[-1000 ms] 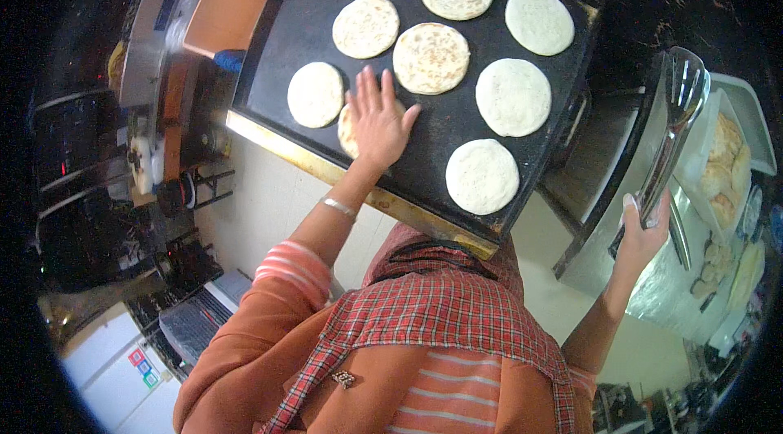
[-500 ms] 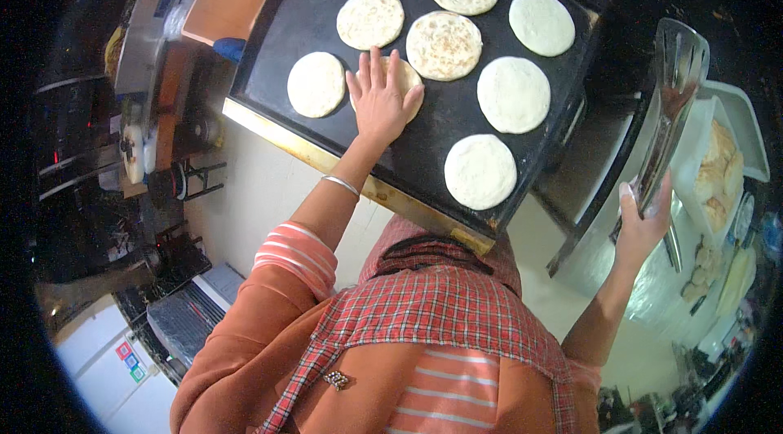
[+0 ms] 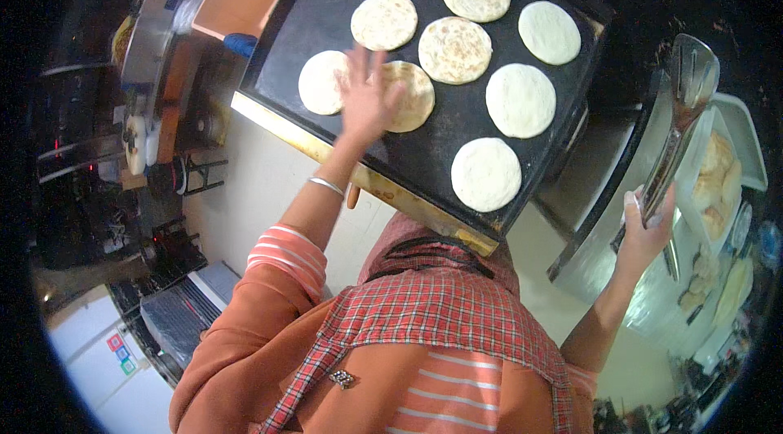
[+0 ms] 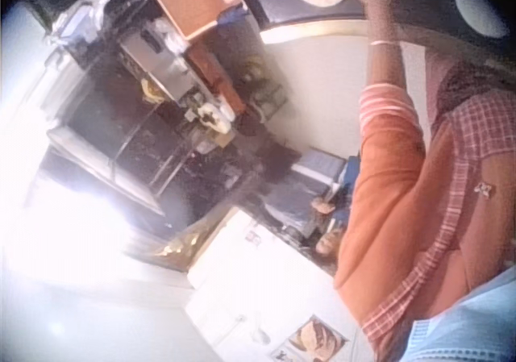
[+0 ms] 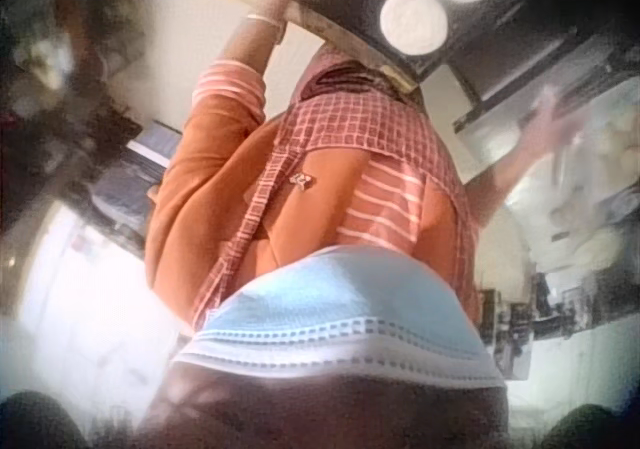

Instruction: The person rolls dough balls into flat rounds on a floured metal table using a rolling pin, then places them on a hot griddle to cook. They flip the flatbreads with tongs and transfer cooked ones to a wire rack.

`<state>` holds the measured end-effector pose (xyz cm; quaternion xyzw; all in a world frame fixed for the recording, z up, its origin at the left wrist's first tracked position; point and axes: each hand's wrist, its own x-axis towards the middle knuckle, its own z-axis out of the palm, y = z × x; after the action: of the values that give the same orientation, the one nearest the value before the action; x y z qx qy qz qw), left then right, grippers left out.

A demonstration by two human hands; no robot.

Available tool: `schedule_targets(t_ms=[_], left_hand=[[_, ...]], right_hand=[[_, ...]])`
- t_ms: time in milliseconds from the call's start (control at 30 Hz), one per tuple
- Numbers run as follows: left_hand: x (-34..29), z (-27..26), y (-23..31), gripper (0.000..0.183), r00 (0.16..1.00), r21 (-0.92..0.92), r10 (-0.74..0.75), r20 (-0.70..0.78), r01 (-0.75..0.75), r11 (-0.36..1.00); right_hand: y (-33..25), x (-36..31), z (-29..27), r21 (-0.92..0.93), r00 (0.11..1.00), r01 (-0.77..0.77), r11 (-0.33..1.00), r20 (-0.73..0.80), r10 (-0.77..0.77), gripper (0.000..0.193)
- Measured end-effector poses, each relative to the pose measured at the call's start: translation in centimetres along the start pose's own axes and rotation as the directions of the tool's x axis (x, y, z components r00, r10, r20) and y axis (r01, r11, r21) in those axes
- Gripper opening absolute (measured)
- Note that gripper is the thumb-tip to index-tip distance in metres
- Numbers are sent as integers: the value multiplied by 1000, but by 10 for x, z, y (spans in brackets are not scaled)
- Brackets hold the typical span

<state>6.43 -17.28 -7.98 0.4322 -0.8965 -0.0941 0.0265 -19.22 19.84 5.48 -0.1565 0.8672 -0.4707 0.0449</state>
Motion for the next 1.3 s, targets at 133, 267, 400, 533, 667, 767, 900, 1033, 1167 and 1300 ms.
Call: schedule_targets(t_ms=[133,267,400,533,667,767,900,1033,1167,1300], left_hand=[[6,-1,-30,82,973,-11,-223,-53,223,975],[2,6,-12,86,960,-64,-262,104,269,961],[39,6,14,92,975,-116,-63,-214,39,992],[82,3,20,96,988,-135,106,-110,-121,983],[101,4,34,96,999,3,37,-19,-37,999],[120,5,56,98,980,-62,121,-159,-132,989],[152,14,70,91,963,-31,265,41,-264,964],[165,23,57,74,947,-46,322,-8,-322,945],[147,8,45,76,894,-134,373,-250,-413,901],[86,-28,42,69,939,-240,242,-243,-300,923]], right_hand=[[6,-7,-6,2,1000,-24,1000,-3,24,60],[7,-11,-3,24,995,-100,995,-17,100,62],[3,-7,-2,14,992,-111,994,-56,112,64],[4,-7,-8,-24,997,-76,997,3,77,66],[10,-9,-11,-55,996,-91,994,-11,90,68],[13,-11,-12,-10,990,-137,991,-35,136,67],[11,-12,-15,12,985,-173,985,-10,173,66],[8,-5,-26,-48,982,-178,983,-74,174,66],[24,23,-61,-90,902,-375,923,-264,341,60],[60,73,-116,-529,975,-221,820,-152,165,59]])
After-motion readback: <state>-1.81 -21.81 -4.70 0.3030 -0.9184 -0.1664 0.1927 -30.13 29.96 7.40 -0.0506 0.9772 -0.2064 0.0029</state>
